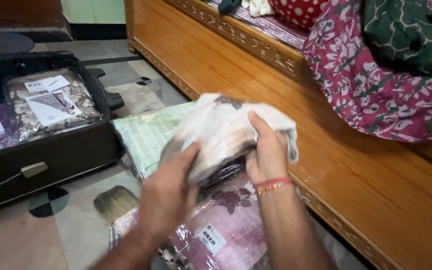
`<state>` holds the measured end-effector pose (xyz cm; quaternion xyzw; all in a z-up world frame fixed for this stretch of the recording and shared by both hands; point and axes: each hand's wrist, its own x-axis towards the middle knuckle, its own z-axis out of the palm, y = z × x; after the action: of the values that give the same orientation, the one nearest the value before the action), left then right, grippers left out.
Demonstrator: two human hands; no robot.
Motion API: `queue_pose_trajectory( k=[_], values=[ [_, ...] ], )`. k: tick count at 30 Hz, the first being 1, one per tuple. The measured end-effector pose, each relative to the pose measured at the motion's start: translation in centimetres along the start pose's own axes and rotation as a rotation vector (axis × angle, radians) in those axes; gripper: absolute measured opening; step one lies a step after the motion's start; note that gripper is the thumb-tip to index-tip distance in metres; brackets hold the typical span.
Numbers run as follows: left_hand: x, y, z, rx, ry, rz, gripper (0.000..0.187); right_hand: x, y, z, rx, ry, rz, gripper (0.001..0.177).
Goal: The person organizes packaged fabrics on the floor next to a suitcase, using a cloth to wipe the surfaces and a large brush to dust the packages.
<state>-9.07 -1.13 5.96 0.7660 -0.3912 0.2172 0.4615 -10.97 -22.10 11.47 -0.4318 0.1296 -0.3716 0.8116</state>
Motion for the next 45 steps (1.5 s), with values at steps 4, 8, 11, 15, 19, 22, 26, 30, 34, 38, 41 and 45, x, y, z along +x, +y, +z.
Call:
queue_pose_trajectory(
  k=[4,8,11,15,19,22,26,30,34,38,41,45],
  values=[
    [4.8,-3.1,-3.3,0.256,0.066,0.290,0.044,2.6,-0.4,1.8,-0.210,-0.093,-0.026,0.025],
    [10.5,-4.6,-5.3,0.422,-0.076,0.348,0.024,7.3,0.9,4.5,-0.283,-0.127,0.065,0.027],
    [13.8,-5.3,-5.7,0.581,0.077,0.468,0.025,11.2,1.4,6.6,-0.157,-0.260,-0.030,0.034],
    [13.1,-7.8,-5.8,0.594,0.176,0.517,0.025,13.2,3.6,6.5,-0.075,-0.367,-0.175,0.043],
    [7.7,-11.7,-2.3,0.798,-0.332,0.221,0.034,13.0,10.0,1.0,-0.462,-0.122,0.119,0.053],
    [2.7,-13.8,0.4,0.812,-0.505,0.184,0.048,11.3,16.2,-6.1,-0.485,-0.072,0.547,0.044],
    [0.8,-14.5,1.4,0.732,-0.388,0.223,0.054,11.4,18.1,-11.6,-0.415,-0.064,0.481,0.051],
    [1.9,-11.8,0.1,0.734,-0.604,0.084,0.065,8.0,15.1,-13.3,-0.562,-0.055,0.431,0.073],
    [0.5,-10.0,0.8,0.629,-0.350,0.495,0.072,1.5,10.6,-20.4,-0.985,-0.109,-0.099,0.076],
    [-4.4,-7.9,3.6,0.339,-1.141,0.199,0.054,-4.3,8.9,-31.6,-1.772,0.275,-0.401,0.082],
    [-6.9,-7.2,6.1,0.355,-1.175,-0.212,0.085,-5.6,11.8,-38.8,-1.433,0.258,-0.070,0.061],
    [-8.5,-8.3,7.8,0.255,-1.095,-0.467,0.097,-6.5,16.1,-40.6,-0.759,0.245,0.133,0.087]
  ],
)
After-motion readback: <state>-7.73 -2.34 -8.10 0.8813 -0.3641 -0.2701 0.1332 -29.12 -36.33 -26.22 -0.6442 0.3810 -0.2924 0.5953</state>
